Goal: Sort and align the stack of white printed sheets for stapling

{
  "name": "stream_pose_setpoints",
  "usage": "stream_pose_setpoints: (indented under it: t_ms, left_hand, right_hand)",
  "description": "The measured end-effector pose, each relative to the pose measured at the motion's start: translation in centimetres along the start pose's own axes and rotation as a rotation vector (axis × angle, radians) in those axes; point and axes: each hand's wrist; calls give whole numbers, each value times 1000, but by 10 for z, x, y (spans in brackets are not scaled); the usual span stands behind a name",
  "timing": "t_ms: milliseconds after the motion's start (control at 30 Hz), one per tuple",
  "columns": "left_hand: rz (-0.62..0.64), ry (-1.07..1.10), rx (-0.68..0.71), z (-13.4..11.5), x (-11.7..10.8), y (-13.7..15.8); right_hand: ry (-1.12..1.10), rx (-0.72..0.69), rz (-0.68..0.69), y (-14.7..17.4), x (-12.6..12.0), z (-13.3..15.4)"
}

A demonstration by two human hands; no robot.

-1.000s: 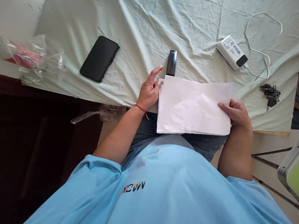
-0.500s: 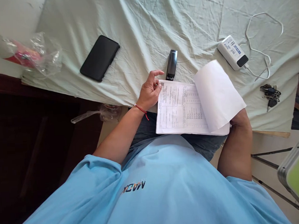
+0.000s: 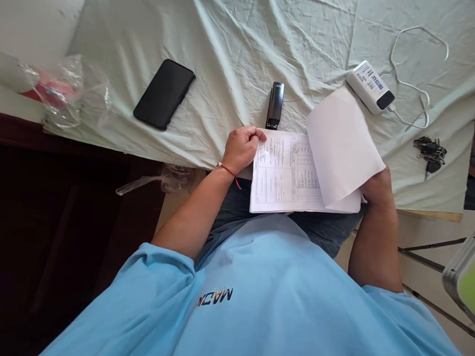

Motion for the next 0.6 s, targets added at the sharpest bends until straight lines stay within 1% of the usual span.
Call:
stream_pose_setpoints:
  t_ms: [67,133,200,267,333,433,500,600]
  left_hand:
    - [-1,18,-27,-2,1,1]
    - [-2,58,-23,-4,1,3]
    - [-10,109,-7,-6,1,4]
    - [-11,150,-4,-7,1,6]
    - [2,172,-15,-8,1,7]
    - [13,203,-24,-8,1,7]
    - [11,230,-23,-7,1,7]
    - [16,256,-15,-9,0,8]
  right_hand:
    - [-99,29,-6,2,-1,9]
    - [-114,35,-16,6,-4,24]
    - [-45,-8,-41,10,-7,41]
    - [59,-81,-41,14,-11,60]
    - [144,-141,2,16,-13,78]
    - [266,-274,64,17,-11,101]
    - [344,-298,102,17,-7,111]
    - [403,-283,126,17,-1,120]
Point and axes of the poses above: each hand's wrist, its own y-axis away from the middle knuckle, its own x-axis out of the palm, z = x × y
